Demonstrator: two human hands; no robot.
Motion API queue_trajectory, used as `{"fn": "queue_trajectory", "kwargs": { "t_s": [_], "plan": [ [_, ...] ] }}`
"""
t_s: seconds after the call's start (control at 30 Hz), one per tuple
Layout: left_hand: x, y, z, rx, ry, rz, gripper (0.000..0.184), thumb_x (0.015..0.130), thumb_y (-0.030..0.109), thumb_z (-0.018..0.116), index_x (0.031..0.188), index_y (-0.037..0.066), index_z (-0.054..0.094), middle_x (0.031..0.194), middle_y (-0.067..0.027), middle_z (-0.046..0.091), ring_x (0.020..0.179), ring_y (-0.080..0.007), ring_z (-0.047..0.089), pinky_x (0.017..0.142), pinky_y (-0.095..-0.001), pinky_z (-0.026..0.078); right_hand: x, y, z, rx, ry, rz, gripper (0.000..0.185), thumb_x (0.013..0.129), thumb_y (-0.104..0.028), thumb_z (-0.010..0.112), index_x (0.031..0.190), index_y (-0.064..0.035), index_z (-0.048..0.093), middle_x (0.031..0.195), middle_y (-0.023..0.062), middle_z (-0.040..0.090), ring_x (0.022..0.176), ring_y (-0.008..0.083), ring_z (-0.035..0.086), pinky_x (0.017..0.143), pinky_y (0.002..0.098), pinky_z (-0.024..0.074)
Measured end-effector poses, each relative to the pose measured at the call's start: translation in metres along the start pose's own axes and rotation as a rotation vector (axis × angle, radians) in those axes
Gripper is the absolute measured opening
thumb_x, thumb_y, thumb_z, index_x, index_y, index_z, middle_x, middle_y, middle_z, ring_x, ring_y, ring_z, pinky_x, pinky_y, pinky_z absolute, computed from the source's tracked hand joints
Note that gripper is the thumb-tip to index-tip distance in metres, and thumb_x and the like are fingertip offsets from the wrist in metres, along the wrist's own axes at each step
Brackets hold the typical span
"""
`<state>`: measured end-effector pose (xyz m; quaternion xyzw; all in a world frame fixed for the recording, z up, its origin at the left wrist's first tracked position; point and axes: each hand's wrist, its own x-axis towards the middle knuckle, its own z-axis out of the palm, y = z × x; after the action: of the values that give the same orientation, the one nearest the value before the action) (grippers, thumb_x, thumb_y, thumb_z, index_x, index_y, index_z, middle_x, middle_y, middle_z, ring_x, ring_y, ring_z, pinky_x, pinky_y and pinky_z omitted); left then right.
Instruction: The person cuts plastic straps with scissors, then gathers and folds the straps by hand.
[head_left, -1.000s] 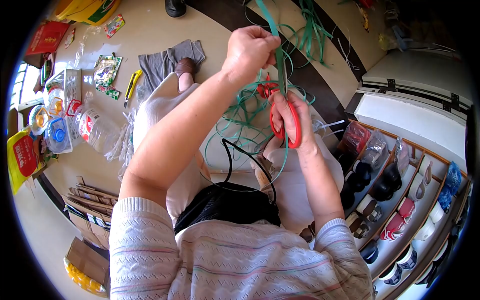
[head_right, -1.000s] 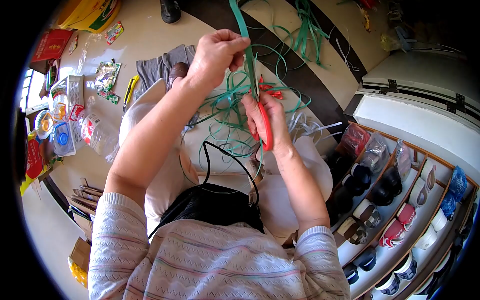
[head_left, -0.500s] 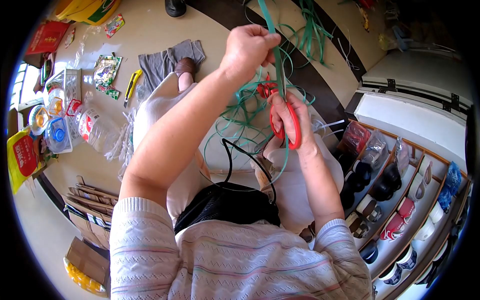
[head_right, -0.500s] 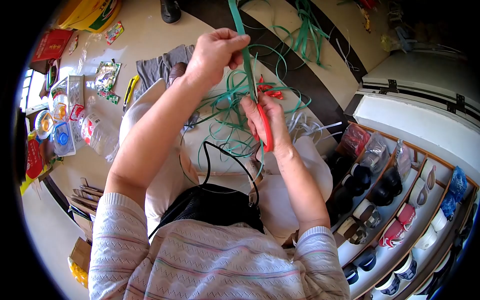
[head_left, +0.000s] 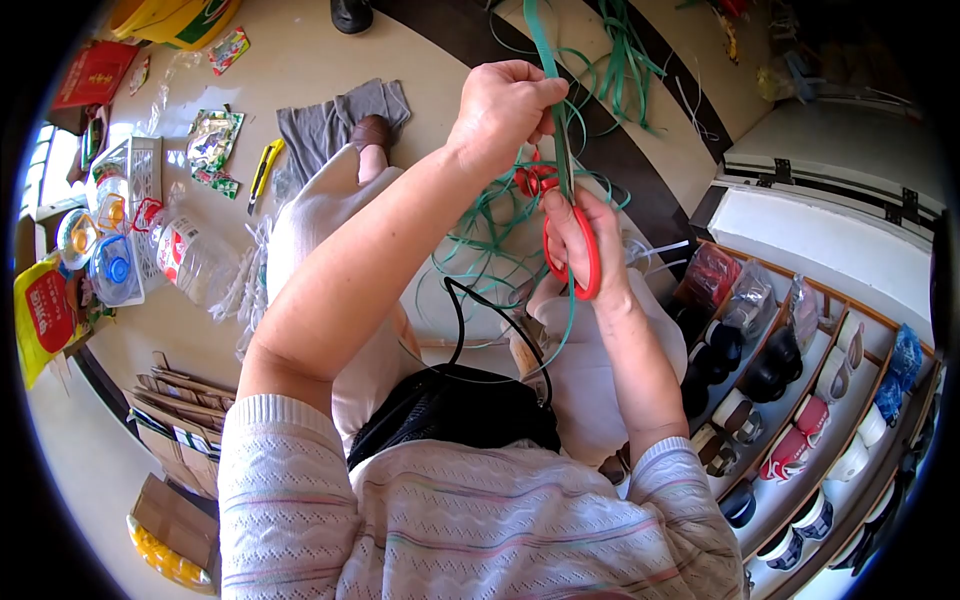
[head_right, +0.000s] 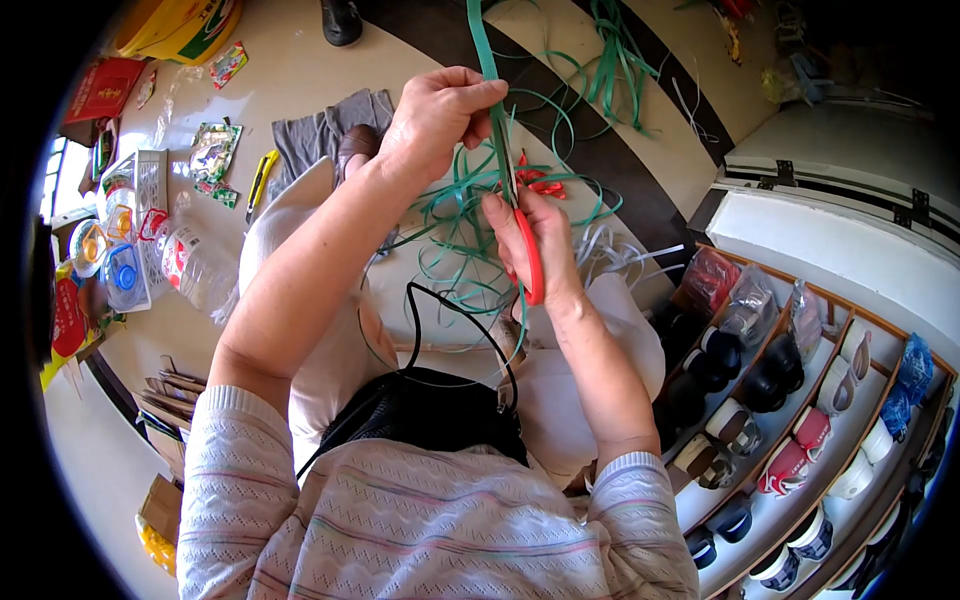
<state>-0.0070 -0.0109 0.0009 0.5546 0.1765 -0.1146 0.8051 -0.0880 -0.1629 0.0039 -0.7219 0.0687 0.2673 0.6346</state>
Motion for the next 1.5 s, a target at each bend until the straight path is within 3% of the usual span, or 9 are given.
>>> {"fn": "queue_trajectory", "kwargs": {
  "t_s": [0.17,0.47,0.97,1.07,1.17,1.5],
  "plan": [
    [0.011,0.001,-0.006,-0.051,0.002,0.043,0.015,0.08,0.013,0.066,0.078,0.0,0.058,0.057,-0.0029,0.053,0.044,-0.0101,0.047,0.041,-0.0228,0.035,0.004,0.015,0.001,0.082,-0.009,-0.05,0.033,0.086,-0.039,0.062,0.086,-0.007,0.053,0.056,-0.0058,0.042,0.039,0.0029,0.037,0.035,0.0188,0.0286],
    [0.0,-0.005,0.002,-0.009,-0.006,0.015,0.015,0.08,0.012,0.066,0.078,0.0,0.058,0.057,-0.0028,0.053,0.044,-0.0101,0.048,0.041,-0.0228,0.036,0.004,0.006,-0.001,0.066,-0.021,-0.025,0.033,0.091,-0.037,0.055,0.088,-0.0038,0.053,0.052,-0.0041,0.041,0.041,0.0039,0.036,0.039,0.0194,0.0278],
    [0.003,-0.003,-0.001,-0.045,-0.022,0.028,0.016,0.081,0.013,0.067,0.077,0.001,0.057,0.057,-0.0028,0.054,0.045,-0.0096,0.049,0.041,-0.0229,0.036,0.006,0.011,0.0,0.116,-0.027,-0.042,0.03,0.087,-0.036,0.061,0.086,-0.0076,0.053,0.055,-0.007,0.041,0.038,0.0021,0.035,0.034,0.0186,0.0262],
    [0.003,0.002,-0.002,-0.01,0.001,-0.022,0.015,0.081,0.012,0.067,0.077,0.001,0.058,0.057,-0.003,0.053,0.045,-0.0099,0.048,0.041,-0.0233,0.036,0.001,0.0,0.0,0.067,-0.041,0.008,0.03,0.091,-0.034,0.055,0.089,-0.0042,0.053,0.052,-0.0055,0.038,0.042,0.003,0.034,0.039,0.019,0.0253],
    [0.01,0.006,-0.007,-0.093,0.046,0.043,0.015,0.081,0.012,0.066,0.077,0.0,0.058,0.057,-0.0033,0.053,0.045,-0.0102,0.049,0.041,-0.0234,0.036,0.001,0.006,0.0,0.086,-0.043,0.032,0.03,0.087,-0.037,0.062,0.087,-0.0078,0.053,0.057,-0.0075,0.041,0.039,0.0015,0.035,0.035,0.0182,0.0267],
    [0.003,0.002,-0.002,-0.039,0.026,0.051,0.016,0.08,0.013,0.067,0.078,0.0,0.058,0.058,-0.0034,0.054,0.045,-0.0102,0.048,0.042,-0.0227,0.036,0.003,0.006,-0.001,0.098,-0.044,0.008,0.032,0.086,-0.038,0.062,0.088,-0.0073,0.053,0.058,-0.0069,0.042,0.04,0.0016,0.036,0.035,0.018,0.0275]
  ]
}}
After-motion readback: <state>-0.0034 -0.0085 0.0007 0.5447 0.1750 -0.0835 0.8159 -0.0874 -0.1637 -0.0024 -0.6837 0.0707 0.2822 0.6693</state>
